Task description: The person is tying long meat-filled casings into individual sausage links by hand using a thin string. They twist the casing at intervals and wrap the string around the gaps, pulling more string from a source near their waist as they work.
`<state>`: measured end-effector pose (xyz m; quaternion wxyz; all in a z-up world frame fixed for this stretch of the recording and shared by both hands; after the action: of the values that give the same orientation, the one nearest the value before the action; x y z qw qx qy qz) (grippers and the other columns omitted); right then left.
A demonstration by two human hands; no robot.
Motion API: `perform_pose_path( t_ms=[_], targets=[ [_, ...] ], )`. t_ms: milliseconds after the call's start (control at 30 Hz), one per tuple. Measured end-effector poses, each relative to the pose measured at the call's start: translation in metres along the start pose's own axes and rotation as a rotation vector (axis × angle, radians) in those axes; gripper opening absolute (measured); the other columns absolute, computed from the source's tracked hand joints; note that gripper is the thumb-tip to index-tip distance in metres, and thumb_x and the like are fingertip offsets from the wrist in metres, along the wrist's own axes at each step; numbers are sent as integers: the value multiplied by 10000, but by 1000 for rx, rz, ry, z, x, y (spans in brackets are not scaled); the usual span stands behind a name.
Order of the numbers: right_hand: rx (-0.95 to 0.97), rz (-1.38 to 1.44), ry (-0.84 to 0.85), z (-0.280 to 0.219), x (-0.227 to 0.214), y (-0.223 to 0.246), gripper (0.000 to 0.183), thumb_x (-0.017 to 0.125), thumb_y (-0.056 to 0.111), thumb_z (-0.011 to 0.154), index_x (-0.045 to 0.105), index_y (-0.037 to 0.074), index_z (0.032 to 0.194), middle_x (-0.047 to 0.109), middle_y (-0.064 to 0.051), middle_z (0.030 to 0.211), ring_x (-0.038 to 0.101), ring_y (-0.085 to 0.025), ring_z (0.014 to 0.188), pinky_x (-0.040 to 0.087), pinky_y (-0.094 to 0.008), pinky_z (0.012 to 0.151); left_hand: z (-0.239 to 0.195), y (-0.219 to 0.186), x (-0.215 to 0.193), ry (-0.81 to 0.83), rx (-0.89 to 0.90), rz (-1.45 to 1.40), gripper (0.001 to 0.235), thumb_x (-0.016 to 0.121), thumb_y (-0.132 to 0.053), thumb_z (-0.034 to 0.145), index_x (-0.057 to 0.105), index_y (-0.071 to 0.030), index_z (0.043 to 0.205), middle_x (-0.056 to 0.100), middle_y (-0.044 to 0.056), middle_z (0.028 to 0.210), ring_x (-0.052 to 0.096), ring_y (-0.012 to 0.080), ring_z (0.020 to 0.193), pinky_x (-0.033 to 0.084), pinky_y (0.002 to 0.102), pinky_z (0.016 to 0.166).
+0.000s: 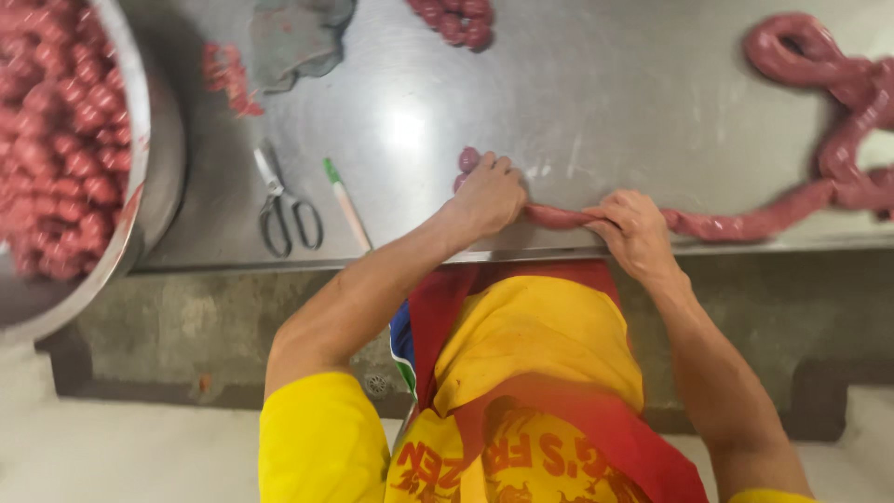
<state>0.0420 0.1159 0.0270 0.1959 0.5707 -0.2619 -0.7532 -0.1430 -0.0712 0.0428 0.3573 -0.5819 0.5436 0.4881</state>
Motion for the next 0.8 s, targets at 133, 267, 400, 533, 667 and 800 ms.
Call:
perform_pose_path(
  t_ms=[133,267,400,533,667,800],
  targets=[
    [-31,70,73,5,1,2,143,767,112,845,742,71,980,657,-108,911,627,-324,925,484,-418,837,-7,55,-10,145,-100,-785,287,618,-349,924,738,-89,909,686,153,831,670,367,818,506,465,747],
    [93,172,188,8,1,-5,189,742,98,846,761,68,1031,673,-101,903,647,-279,881,498,-374,796,-27,85,2,303,-122,-1296,411,566,-344,1014,724,20,902,643,67,685,653,204,673,526,330,656],
    [354,247,309,4,-13,-15,188,716,103,868,773,55,1041,679,-98,852,647,-265,803,496,-363,753,-77,159,-23,52,-517,-1424,411,609,-389,985,736,3,981,674,35,808,621,151,739,534,316,646],
    [344,123,366,13,-15,-15,252,760,153,821,762,51,1052,686,-102,859,660,-247,801,509,-358,743,-198,227,-128,-606,-605,-1335,373,636,-347,969,704,12,1043,674,73,878,650,179,770,543,326,669],
    [453,120,358,12,-12,-11,255,759,166,829,765,59,1060,723,-93,914,685,-239,819,522,-357,765,-271,261,-171,-862,-781,-917,439,615,-407,915,689,-14,1098,666,95,956,645,226,841,533,389,687],
    [482,41,331,7,-3,-17,256,783,175,805,776,71,1039,728,-103,908,693,-251,819,531,-355,777,-210,318,-99,-917,-960,-477,522,594,-466,861,673,-40,1153,657,118,1033,640,272,911,524,452,705]
  ],
)
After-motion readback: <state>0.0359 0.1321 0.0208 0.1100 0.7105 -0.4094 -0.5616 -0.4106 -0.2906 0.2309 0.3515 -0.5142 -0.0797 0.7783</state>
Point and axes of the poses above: each hand's wrist, its own z-axis towards the middle knuckle, its own x-axis out of the palm, y = z × x, the point moved 1 cm from there along z, towards the middle knuckle
